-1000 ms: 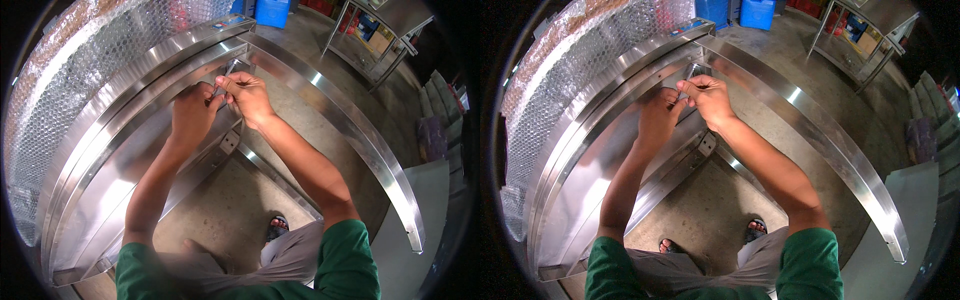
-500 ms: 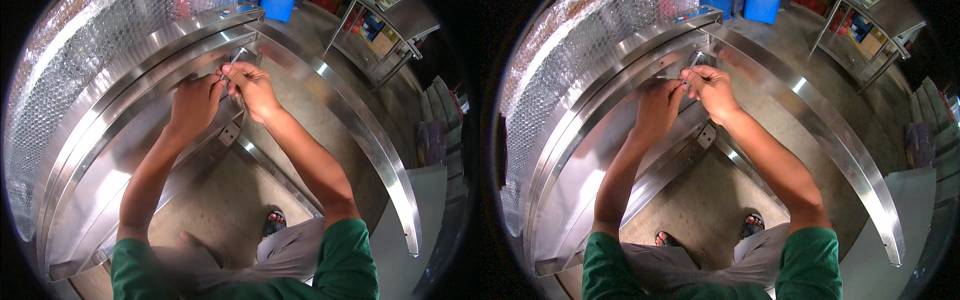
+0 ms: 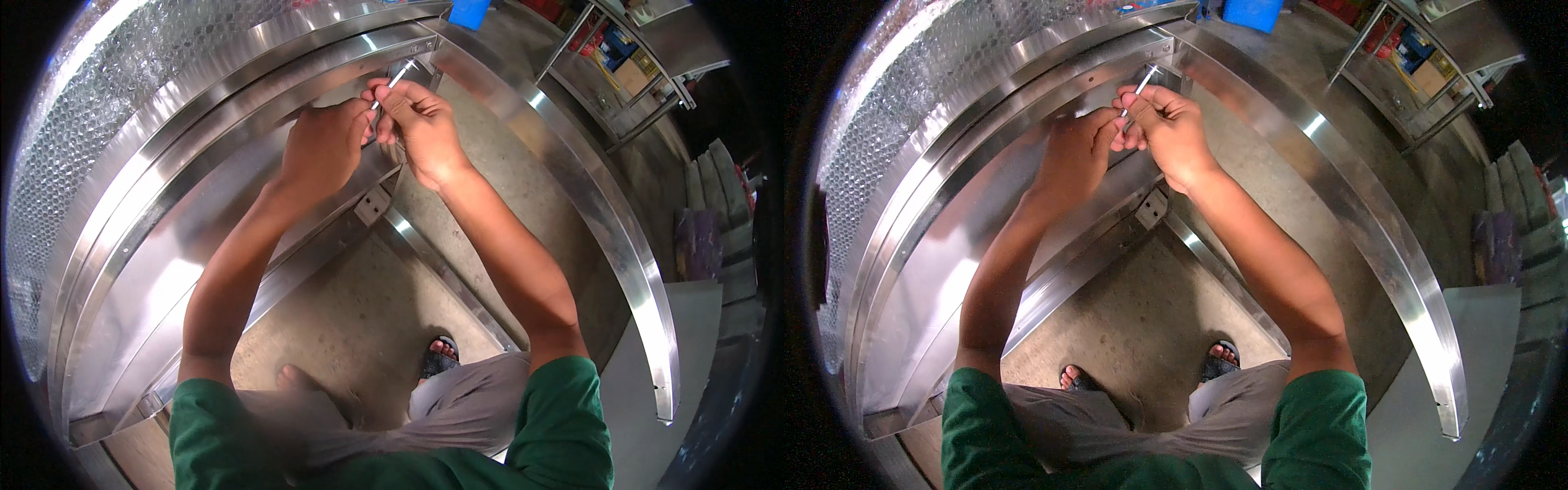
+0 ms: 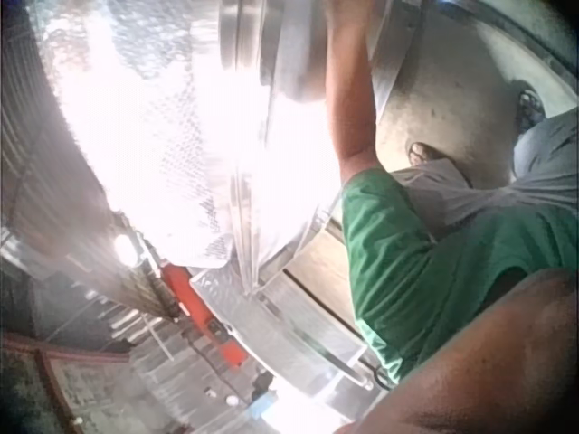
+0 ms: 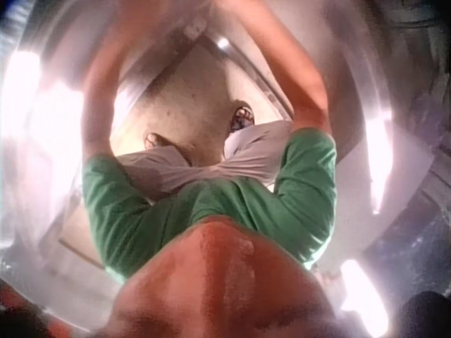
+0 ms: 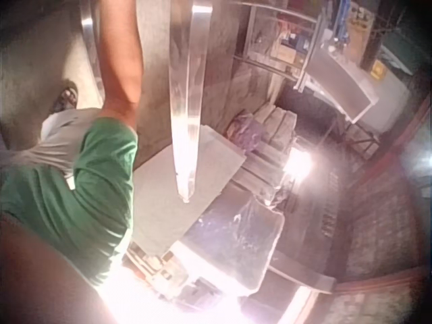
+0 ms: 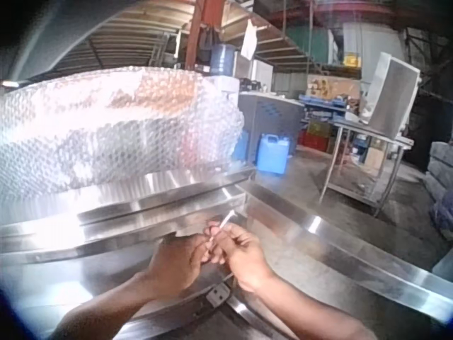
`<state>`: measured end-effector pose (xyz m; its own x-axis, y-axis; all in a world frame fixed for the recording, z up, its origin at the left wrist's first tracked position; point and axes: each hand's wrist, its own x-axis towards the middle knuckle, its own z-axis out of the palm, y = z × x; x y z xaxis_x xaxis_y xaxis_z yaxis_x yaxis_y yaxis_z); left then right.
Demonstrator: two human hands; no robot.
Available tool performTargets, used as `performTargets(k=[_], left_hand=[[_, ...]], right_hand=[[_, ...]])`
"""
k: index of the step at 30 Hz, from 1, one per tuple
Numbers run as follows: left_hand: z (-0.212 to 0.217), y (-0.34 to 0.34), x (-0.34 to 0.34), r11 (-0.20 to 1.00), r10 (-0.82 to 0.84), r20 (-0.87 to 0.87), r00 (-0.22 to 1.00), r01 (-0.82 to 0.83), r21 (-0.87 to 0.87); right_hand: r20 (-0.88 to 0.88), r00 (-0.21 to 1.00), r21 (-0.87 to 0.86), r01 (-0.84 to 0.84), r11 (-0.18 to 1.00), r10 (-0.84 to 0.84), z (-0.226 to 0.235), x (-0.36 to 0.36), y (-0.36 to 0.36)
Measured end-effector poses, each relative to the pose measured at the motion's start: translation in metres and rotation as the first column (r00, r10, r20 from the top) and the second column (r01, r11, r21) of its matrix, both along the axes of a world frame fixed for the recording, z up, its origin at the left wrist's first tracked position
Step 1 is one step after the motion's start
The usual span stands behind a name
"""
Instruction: The person is assembling a stainless steel structure by hand, using an Allen key to tighten bolts and secure metal panels together. The person adjusts the panels and tightens multiple fasteners to join the components.
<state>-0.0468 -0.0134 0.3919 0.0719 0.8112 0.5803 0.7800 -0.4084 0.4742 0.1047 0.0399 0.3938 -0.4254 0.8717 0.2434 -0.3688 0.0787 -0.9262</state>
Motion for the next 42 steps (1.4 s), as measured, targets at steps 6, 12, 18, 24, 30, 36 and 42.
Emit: performTargets(k=[6, 12, 18, 24, 30, 36, 42], left_hand=[[0.004, -0.002, 0.002, 0.978, -0.024, 0.125, 0.992, 0.050, -0.203], [0.005, -0.003, 0.000, 0.989, -0.052, 0.021, 0.998, 0.054, -0.141], [0.003, -0.004, -0.004, 0.810, -0.167, 0.670, 0.723, 0.488, -0.326], [-0.002, -0.004, -0.001, 0.960, -0.013, 0.256, 0.967, 0.084, -0.268], [-0.004, 0.000, -0.003, 0.978, -0.008, 0.327, 0.945, 0.076, -0.194], [-0.008, 0.002, -0.006, 0.985, -0.072, 0.309, 0.948, 0.117, -0.129], [-0.012, -0.001, -0.004, 0.942, -0.087, 0.458, 0.884, 0.223, -0.252]], right_hand=[[0.052, 0.995, -0.037, 0.085, 0.996, -0.083, -0.001, -0.001, 0.003], [0.012, 0.996, -0.031, 0.093, 0.995, -0.093, 0.000, -0.005, -0.003], [0.035, 0.999, 0.018, 0.035, 0.999, -0.035, 0.001, 0.005, -0.003], [0.023, 0.997, -0.059, 0.070, 0.996, -0.068, -0.002, 0.001, 0.002], [0.007, 0.988, -0.068, 0.157, 0.985, -0.157, 0.000, -0.009, 0.001], [-0.020, 0.998, -0.039, 0.066, 0.997, -0.067, 0.004, -0.002, -0.001], [0.070, 0.992, -0.008, 0.107, 0.994, -0.106, 0.000, 0.000, 0.001]])
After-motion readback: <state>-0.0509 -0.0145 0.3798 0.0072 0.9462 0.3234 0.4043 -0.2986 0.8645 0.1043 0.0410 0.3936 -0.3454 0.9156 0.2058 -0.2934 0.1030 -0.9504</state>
